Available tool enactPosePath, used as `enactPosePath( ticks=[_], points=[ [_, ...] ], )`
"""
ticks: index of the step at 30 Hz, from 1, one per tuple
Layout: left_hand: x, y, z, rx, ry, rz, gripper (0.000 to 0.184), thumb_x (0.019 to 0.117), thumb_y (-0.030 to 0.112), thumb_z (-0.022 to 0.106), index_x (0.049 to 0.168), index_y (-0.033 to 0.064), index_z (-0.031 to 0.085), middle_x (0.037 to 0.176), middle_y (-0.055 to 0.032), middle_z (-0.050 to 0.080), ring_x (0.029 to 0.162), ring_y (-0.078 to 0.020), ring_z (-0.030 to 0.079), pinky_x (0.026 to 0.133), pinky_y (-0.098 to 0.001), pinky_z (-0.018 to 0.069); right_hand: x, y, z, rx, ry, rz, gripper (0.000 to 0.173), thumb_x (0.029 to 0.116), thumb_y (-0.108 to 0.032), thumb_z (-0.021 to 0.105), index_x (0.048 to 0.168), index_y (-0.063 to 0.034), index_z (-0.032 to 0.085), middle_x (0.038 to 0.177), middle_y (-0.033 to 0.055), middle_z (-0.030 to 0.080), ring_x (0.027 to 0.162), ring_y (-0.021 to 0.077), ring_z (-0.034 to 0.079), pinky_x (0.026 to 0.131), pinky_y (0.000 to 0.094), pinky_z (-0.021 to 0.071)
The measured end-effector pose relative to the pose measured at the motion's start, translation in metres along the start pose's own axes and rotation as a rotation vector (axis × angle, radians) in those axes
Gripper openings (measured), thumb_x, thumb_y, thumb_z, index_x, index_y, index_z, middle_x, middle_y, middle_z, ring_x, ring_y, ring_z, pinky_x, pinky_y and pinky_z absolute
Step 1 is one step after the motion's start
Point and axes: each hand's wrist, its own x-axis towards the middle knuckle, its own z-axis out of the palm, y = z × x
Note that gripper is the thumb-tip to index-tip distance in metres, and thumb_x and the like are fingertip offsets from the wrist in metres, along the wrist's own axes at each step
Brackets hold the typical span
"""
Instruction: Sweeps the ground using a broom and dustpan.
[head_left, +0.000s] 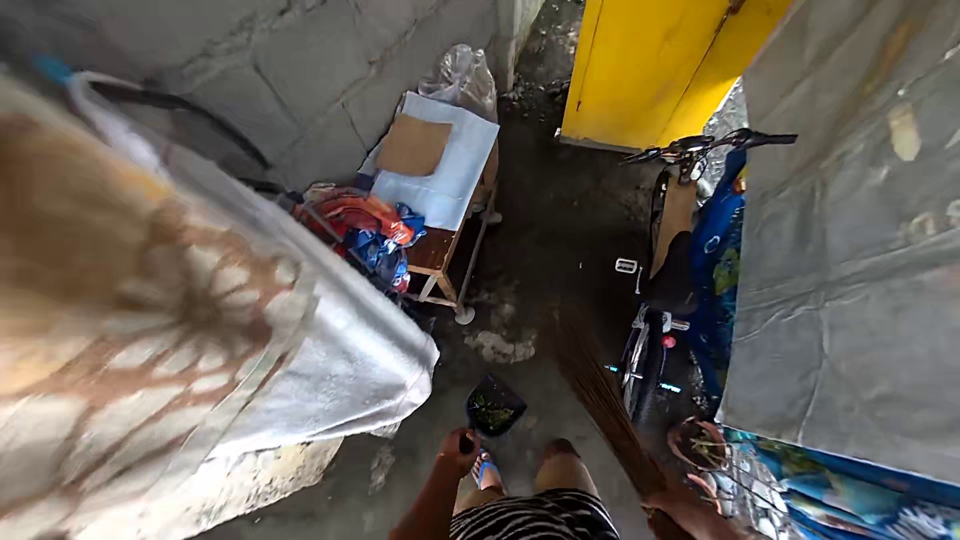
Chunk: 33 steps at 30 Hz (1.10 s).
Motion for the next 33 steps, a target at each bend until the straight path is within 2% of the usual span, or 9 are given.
enactPosePath(
  ticks=[8,11,14,18,21,24,27,29,33],
  points=[
    [0.069,0.006,0.109,0.021,0.078,0.056,0.017,0.1014,0.008,0.037,0.086,0.0104,0.045,0.058,0.0001,0.047,0.04,-0.0048,0.046,0.037,-0.0148,0.0407,0.192,-0.18,-0.111,-0.058,0.022,-0.075,0.078,0.0919,-0.007,0.069,0.158,-0.0153,0.028,0.104,0.0207,0.063,0.071,0.029,0.066,0.065,0.0478,0.0589],
    [0.094,0.002,0.138,-0.029,0.082,0.075,0.023,0.1033,0.01,0.035,0.084,0.0114,0.045,0.055,0.0015,0.047,0.04,-0.004,0.047,0.037,-0.0145,0.0412,0.283,-0.261,-0.143,-0.112,0.124,-0.09,0.081,0.0925,-0.008,0.072,0.159,-0.0133,0.027,0.128,0.0288,0.059,0.097,0.0402,0.068,0.082,0.0581,0.0573],
    [0.126,-0.006,0.174,-0.1,0.125,0.055,0.022,0.1038,0.01,0.034,0.085,0.0113,0.045,0.055,0.0018,0.046,0.039,-0.0036,0.046,0.037,-0.0136,0.0411,0.379,-0.324,-0.175,-0.178,0.211,-0.049,0.086,0.0907,-0.01,0.074,0.16,-0.0066,0.024,0.14,0.0295,0.053,0.12,0.0411,0.06,0.099,0.0583,0.0511],
    [0.163,0.003,0.214,-0.143,0.184,0.032,0.018,0.103,0.009,0.036,0.088,0.0112,0.045,0.057,0.0015,0.047,0.04,-0.0029,0.046,0.037,-0.0133,0.0413,0.461,-0.365,-0.194,-0.354,0.197,0.085,0.085,0.0918,-0.011,0.073,0.159,0.0027,0.022,0.144,0.0297,0.051,0.128,0.0383,0.056,0.105,0.0528,0.0479],
    [0.183,0.011,0.24,-0.17,0.207,0.038,0.016,0.1029,0.008,0.037,0.089,0.0104,0.044,0.057,0.001,0.045,0.039,-0.0033,0.045,0.036,-0.0134,0.04,0.453,-0.348,-0.191,-0.505,0.063,0.193,0.083,0.0887,-0.012,0.076,0.157,-0.0004,0.031,0.142,0.029,0.053,0.129,0.0396,0.055,0.106,0.0564,0.0462],
    [0.193,0.018,0.258,-0.23,0.231,0.036,0.015,0.1025,0.006,0.037,0.09,0.0105,0.044,0.059,0.0004,0.045,0.04,-0.0034,0.044,0.037,-0.0127,0.0401,0.386,-0.315,-0.173,-0.592,-0.11,0.269,0.107,0.0823,-0.007,0.079,0.165,-0.0135,0.01,0.148,0.0284,0.048,0.133,0.0421,0.053,0.106,0.0603,0.046],
    [0.199,0.026,0.266,-0.232,0.245,0.027,0.013,0.1024,0.006,0.038,0.092,0.0103,0.043,0.061,0.0002,0.045,0.042,-0.0035,0.044,0.038,-0.0126,0.0405,0.313,-0.302,-0.18,-0.592,-0.202,0.257,0.108,0.0794,-0.001,0.08,0.164,-0.0142,0.016,0.149,0.0277,0.047,0.132,0.0411,0.054,0.107,0.0587,0.0465],
    [0.199,0.029,0.265,-0.236,0.248,0.015,0.011,0.102,0.006,0.039,0.092,0.0104,0.043,0.062,0.0002,0.045,0.042,-0.0036,0.044,0.039,-0.0129,0.0405,0.274,-0.305,-0.196,-0.567,-0.234,0.232,0.103,0.0784,0.0,0.08,0.163,-0.0127,0.022,0.141,0.0288,0.054,0.121,0.0409,0.061,0.1,0.0579,0.0514],
    [0.192,0.03,0.26,-0.243,0.268,0.008,0.009,0.1013,0.005,0.04,0.094,0.0099,0.043,0.063,-0.0008,0.044,0.043,-0.0046,0.044,0.038,-0.0135,0.04,0.232,-0.328,-0.216,-0.524,-0.234,0.273,0.098,0.0858,-0.007,0.074,0.164,-0.0132,0.015,0.122,0.026,0.061,0.088,0.0339,0.069,0.077,0.0526,0.0599]
  ],
)
